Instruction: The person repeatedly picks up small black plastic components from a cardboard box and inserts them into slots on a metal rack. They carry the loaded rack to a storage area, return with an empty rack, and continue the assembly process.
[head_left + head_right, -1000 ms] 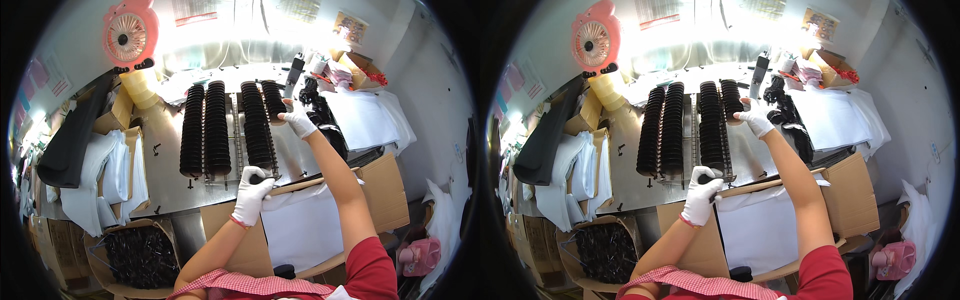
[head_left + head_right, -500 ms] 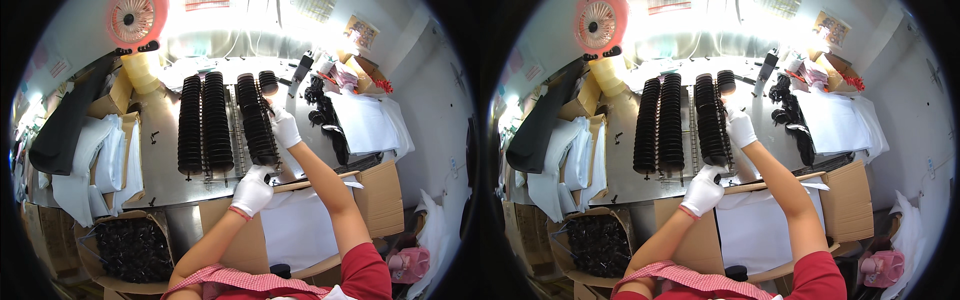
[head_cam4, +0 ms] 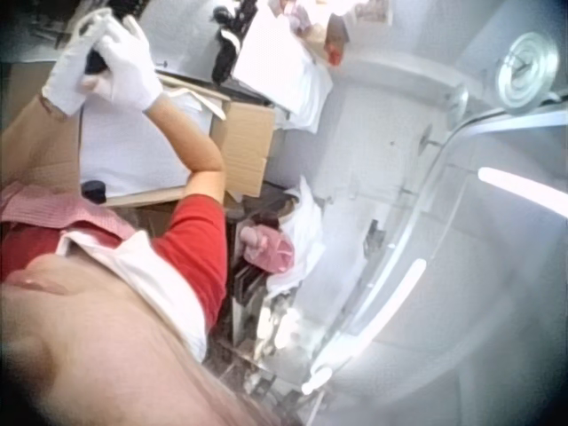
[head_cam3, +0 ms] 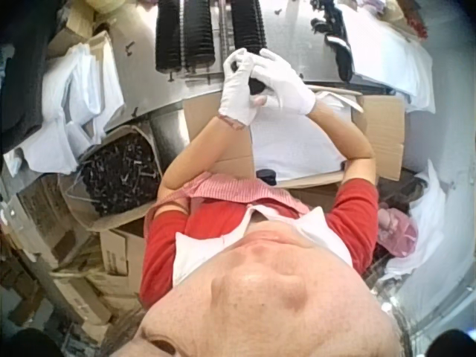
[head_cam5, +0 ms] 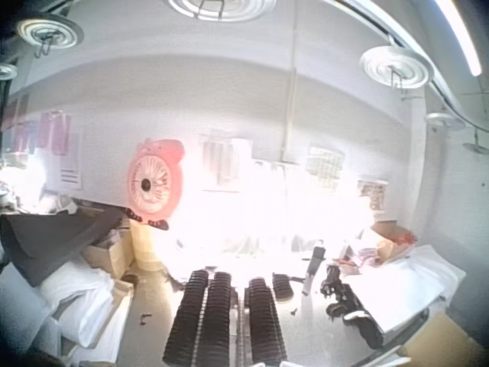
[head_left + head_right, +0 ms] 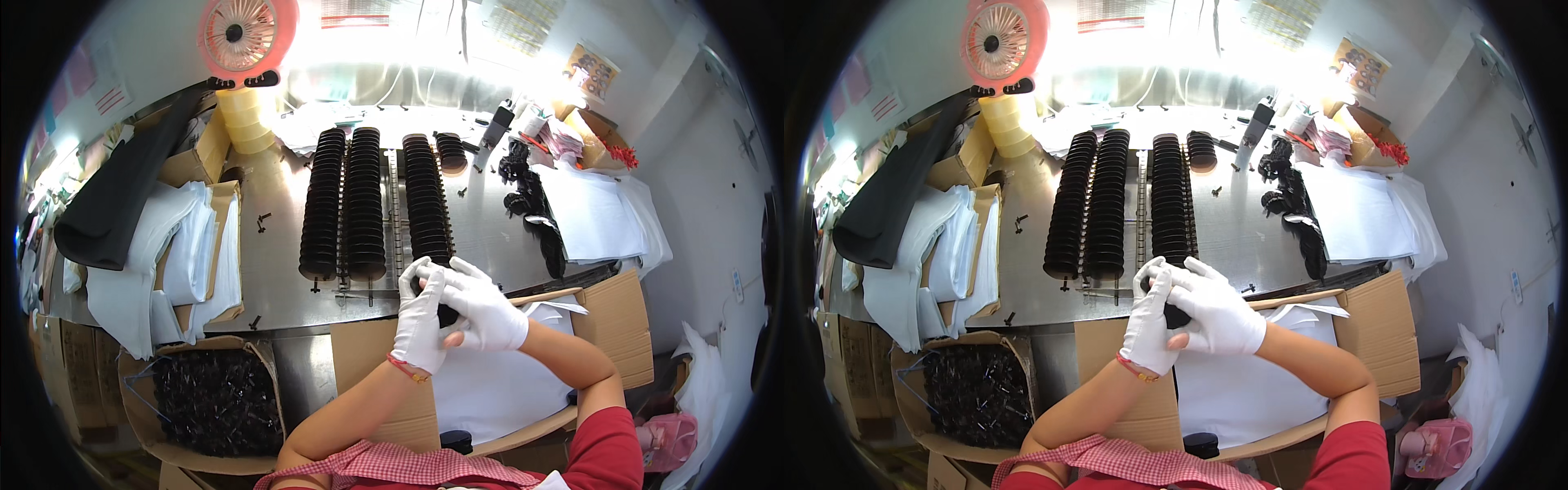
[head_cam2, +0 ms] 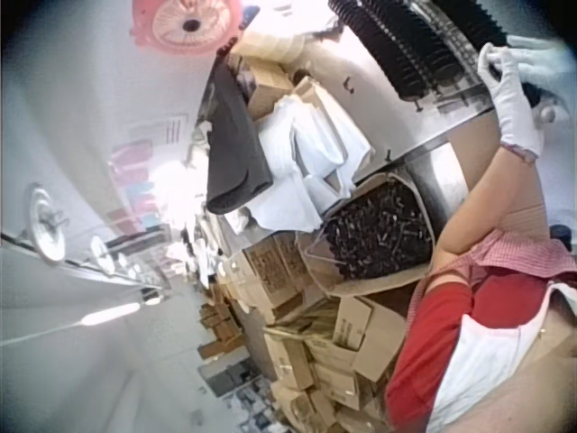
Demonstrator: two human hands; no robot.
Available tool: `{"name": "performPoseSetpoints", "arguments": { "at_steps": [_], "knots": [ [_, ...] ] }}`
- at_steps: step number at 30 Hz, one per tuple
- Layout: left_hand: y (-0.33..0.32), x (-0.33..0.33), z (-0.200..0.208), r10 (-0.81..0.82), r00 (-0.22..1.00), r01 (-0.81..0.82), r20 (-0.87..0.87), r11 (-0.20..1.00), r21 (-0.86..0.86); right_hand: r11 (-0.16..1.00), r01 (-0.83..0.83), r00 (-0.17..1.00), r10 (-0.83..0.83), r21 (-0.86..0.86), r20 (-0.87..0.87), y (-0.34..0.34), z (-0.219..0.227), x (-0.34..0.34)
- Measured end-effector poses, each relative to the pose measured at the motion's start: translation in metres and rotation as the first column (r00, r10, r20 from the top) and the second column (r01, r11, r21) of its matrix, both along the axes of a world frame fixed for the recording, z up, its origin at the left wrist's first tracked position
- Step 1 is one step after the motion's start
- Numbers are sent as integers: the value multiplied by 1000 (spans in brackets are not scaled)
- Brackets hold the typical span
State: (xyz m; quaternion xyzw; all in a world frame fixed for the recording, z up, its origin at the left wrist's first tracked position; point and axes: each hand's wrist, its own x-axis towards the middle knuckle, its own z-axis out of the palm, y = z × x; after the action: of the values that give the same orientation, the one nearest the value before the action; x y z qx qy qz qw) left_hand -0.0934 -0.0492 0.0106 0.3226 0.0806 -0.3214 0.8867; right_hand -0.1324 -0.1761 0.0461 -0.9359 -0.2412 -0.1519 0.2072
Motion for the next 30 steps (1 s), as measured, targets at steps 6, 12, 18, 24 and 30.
{"name": "performPoseSetpoints", "arguments": {
  "at_steps": [6,12,18,24,30],
  "knots": [
    [1,22,-47,-330,775,-63,539,809,584,654,607,786,-576,451,-223,-107,-31,114],
    [0,27,-49,-628,420,-259,655,609,750,427,535,842,-201,729,-500,-206,-64,203],
    [5,31,-55,-589,398,-304,704,639,707,541,396,898,-61,742,-435,-172,-67,212],
    [5,31,-51,-602,384,-322,700,624,712,800,462,849,-524,383,70,-140,-107,216],
    [-4,26,-46,-607,410,-256,681,640,724,852,462,767,-524,248,370,-198,-87,217]
  ]
}}
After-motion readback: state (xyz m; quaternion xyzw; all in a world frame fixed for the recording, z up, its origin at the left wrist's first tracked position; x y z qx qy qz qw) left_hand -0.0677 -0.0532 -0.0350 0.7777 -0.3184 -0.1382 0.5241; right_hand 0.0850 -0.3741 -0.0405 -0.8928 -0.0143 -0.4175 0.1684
